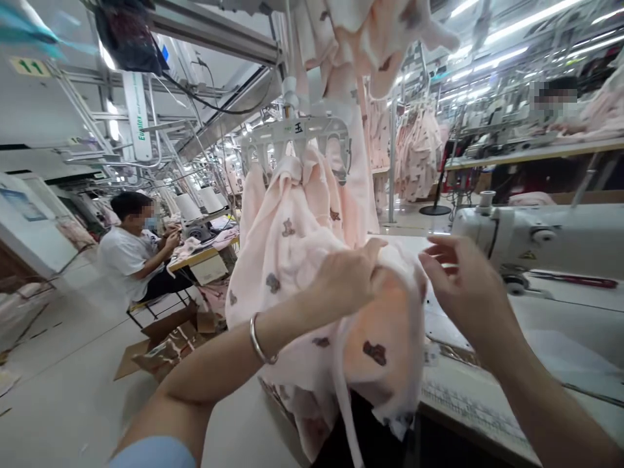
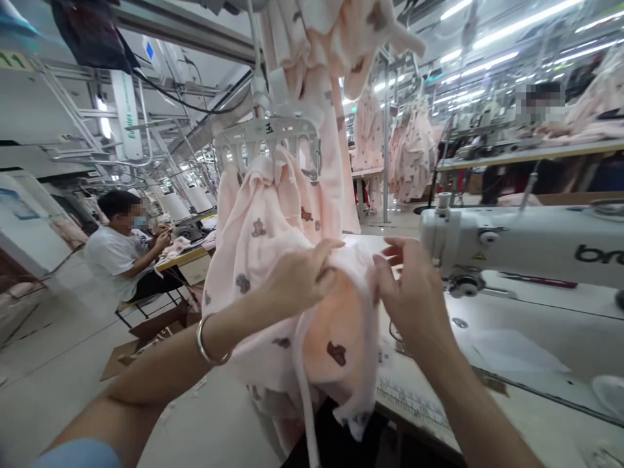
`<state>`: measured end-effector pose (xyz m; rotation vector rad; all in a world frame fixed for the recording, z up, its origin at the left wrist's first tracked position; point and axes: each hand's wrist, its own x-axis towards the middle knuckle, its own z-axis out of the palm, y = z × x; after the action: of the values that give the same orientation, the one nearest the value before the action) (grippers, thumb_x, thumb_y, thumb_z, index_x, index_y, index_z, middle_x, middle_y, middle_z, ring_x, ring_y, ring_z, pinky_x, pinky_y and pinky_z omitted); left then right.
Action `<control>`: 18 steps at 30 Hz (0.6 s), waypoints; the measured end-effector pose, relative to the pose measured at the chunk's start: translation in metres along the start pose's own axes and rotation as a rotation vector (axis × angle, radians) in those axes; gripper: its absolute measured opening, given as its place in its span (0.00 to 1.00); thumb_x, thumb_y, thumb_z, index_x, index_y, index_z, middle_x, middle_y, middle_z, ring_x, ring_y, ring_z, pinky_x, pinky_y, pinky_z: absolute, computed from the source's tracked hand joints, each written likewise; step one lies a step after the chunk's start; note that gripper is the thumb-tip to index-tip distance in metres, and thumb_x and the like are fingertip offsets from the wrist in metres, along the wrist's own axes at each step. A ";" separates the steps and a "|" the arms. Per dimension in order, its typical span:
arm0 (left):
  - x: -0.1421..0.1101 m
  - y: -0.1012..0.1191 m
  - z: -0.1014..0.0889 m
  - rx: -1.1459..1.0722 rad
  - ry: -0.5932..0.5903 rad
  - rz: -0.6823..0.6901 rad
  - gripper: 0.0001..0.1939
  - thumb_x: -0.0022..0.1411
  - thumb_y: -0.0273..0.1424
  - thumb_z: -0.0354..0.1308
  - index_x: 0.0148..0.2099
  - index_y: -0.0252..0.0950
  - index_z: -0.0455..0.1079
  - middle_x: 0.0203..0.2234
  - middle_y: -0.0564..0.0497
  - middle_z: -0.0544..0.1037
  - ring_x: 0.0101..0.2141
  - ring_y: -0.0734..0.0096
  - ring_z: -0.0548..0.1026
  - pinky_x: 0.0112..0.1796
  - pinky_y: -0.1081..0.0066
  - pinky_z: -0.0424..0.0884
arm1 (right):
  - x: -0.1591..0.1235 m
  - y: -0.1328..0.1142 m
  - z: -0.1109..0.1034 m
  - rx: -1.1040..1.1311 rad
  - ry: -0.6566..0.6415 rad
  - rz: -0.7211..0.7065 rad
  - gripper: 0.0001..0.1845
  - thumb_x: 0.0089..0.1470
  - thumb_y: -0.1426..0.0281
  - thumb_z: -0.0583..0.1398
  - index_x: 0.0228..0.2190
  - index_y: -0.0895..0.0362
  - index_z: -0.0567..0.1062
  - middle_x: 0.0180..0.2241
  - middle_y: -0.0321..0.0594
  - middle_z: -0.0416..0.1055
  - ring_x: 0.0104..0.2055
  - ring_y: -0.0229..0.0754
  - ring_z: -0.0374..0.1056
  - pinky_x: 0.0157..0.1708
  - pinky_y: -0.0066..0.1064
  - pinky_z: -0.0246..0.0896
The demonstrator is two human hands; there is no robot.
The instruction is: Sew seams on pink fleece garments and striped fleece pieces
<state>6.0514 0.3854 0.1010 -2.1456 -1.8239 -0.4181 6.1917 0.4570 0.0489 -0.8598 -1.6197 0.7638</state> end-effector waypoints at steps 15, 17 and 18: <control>0.046 0.007 -0.049 -0.153 0.224 -0.054 0.13 0.57 0.28 0.49 0.40 0.42 0.74 0.27 0.57 0.76 0.25 0.74 0.69 0.27 0.74 0.60 | -0.135 0.043 0.029 -0.684 0.268 -0.429 0.11 0.54 0.76 0.56 0.41 0.59 0.70 0.53 0.57 0.59 0.53 0.62 0.57 0.46 0.53 0.54; 0.030 -0.003 -0.058 -0.188 0.144 -0.162 0.15 0.56 0.30 0.51 0.44 0.45 0.73 0.29 0.58 0.77 0.26 0.74 0.70 0.26 0.75 0.61 | -0.130 0.046 0.024 -0.681 0.207 -0.444 0.11 0.56 0.77 0.52 0.40 0.59 0.70 0.53 0.56 0.60 0.53 0.58 0.60 0.47 0.52 0.56; 0.021 -0.006 -0.065 -0.175 0.140 -0.239 0.16 0.55 0.31 0.52 0.45 0.45 0.73 0.29 0.58 0.77 0.25 0.73 0.70 0.25 0.75 0.61 | -0.129 0.045 0.023 -0.671 0.157 -0.434 0.11 0.57 0.76 0.50 0.40 0.59 0.69 0.50 0.55 0.64 0.49 0.55 0.63 0.45 0.50 0.59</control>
<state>6.0465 0.3790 0.1689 -1.9515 -2.0345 -0.7890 6.1942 0.3710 -0.0591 -0.9456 -1.8529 -0.1689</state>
